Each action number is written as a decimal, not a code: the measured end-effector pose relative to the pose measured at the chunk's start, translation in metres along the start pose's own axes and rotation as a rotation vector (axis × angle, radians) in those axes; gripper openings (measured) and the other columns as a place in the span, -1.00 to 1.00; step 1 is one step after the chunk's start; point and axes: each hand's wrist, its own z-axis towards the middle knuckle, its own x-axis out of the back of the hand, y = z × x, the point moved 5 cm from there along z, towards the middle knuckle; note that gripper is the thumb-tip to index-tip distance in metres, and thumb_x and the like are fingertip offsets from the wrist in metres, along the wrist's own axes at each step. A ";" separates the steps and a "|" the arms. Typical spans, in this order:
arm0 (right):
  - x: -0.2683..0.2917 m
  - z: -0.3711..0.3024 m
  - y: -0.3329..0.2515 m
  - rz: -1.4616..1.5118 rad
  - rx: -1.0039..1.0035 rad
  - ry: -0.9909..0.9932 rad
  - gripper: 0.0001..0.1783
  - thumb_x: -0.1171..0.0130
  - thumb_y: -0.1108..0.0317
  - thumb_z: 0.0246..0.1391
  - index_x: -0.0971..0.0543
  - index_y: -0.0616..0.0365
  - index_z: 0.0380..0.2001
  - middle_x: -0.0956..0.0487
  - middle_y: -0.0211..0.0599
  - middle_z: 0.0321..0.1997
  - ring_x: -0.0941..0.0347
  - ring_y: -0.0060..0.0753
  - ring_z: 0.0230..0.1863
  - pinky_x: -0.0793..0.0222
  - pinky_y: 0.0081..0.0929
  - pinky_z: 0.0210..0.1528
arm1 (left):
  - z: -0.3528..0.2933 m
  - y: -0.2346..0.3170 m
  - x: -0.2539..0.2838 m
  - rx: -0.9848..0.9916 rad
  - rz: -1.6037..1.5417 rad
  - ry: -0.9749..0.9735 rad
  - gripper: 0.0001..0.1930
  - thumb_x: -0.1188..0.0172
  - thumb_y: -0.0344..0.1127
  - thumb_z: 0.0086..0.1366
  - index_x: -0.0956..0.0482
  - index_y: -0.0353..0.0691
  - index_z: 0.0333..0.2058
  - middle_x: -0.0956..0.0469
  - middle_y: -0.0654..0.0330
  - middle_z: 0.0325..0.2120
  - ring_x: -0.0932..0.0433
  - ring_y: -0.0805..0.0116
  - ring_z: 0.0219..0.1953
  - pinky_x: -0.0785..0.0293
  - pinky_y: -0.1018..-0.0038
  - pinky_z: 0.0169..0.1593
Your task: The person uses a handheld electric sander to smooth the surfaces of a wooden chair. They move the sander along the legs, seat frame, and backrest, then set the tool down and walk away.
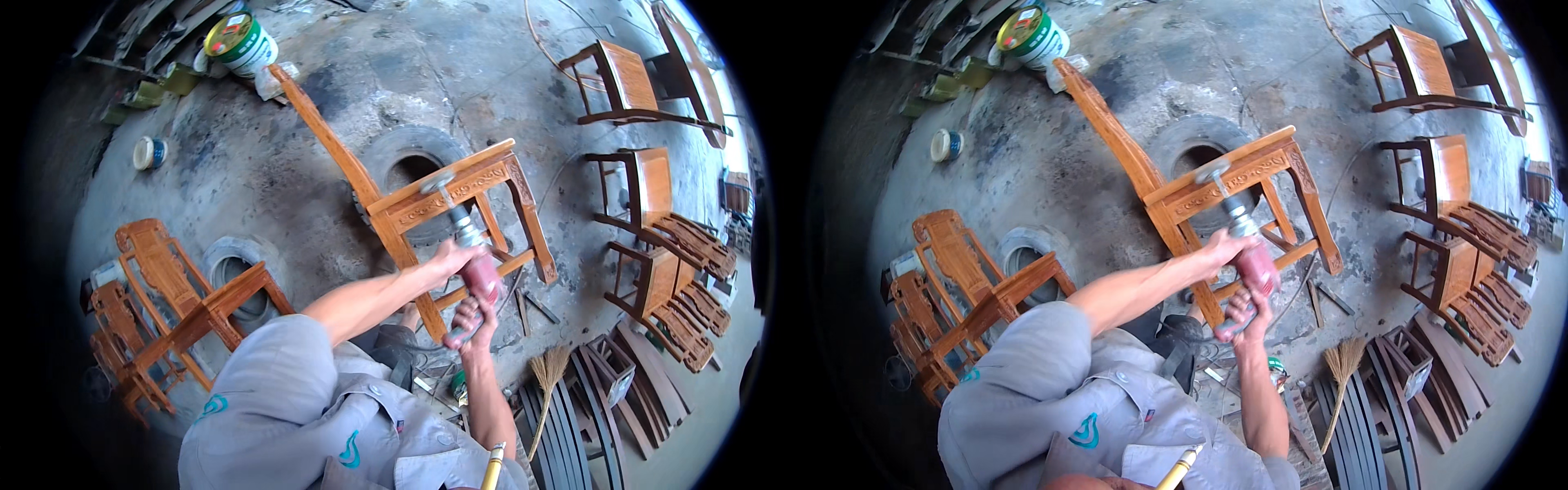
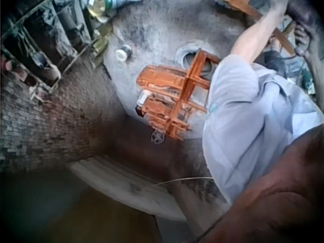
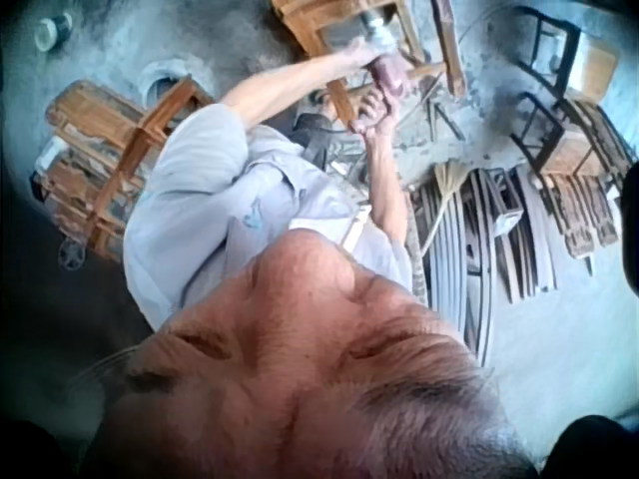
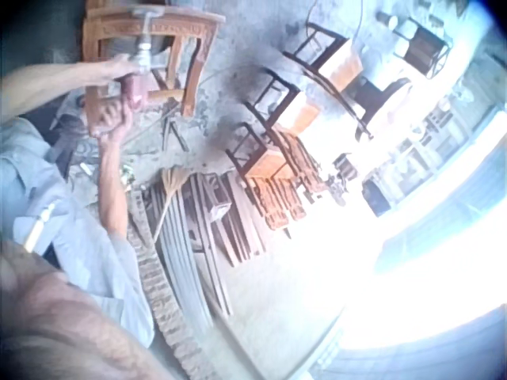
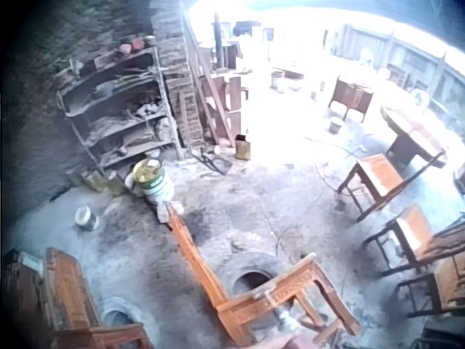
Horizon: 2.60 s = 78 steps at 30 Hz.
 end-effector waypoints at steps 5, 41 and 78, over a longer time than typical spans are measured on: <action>0.002 -0.020 0.062 0.075 -0.226 0.014 -0.84 -0.09 0.34 0.10 -0.37 0.18 -0.33 -0.34 -0.41 -0.50 -0.24 -0.59 -0.58 -0.22 -0.68 -0.69 | -0.062 -0.026 0.064 -0.116 -0.213 0.021 -0.40 -0.39 -0.13 0.14 -0.40 -0.37 0.03 -0.57 0.08 -0.13 -0.56 0.34 -0.10 -0.47 0.37 0.04; -0.116 0.014 -0.013 -0.879 -0.344 0.002 -0.75 -0.10 0.28 0.14 -0.43 0.22 -0.21 -0.44 -0.38 -0.47 -0.34 -0.59 -0.53 -0.22 -0.72 -0.68 | -0.051 0.001 0.057 -0.333 -0.701 -0.095 -0.39 -0.07 0.15 0.30 -0.38 -0.14 0.17 -0.49 0.23 0.04 -0.51 0.38 0.04 -0.49 0.31 0.07; 0.020 -0.018 -0.040 -0.100 -0.251 -0.074 -0.81 -0.11 0.31 0.13 -0.34 0.15 -0.40 -0.33 -0.44 -0.51 -0.23 -0.65 -0.57 -0.24 -0.71 -0.64 | -0.037 -0.029 -0.036 -0.148 -0.104 0.314 -0.16 -0.33 0.11 0.08 -0.31 -0.49 0.12 -0.49 -0.07 0.00 -0.50 0.21 0.02 -0.37 0.32 0.14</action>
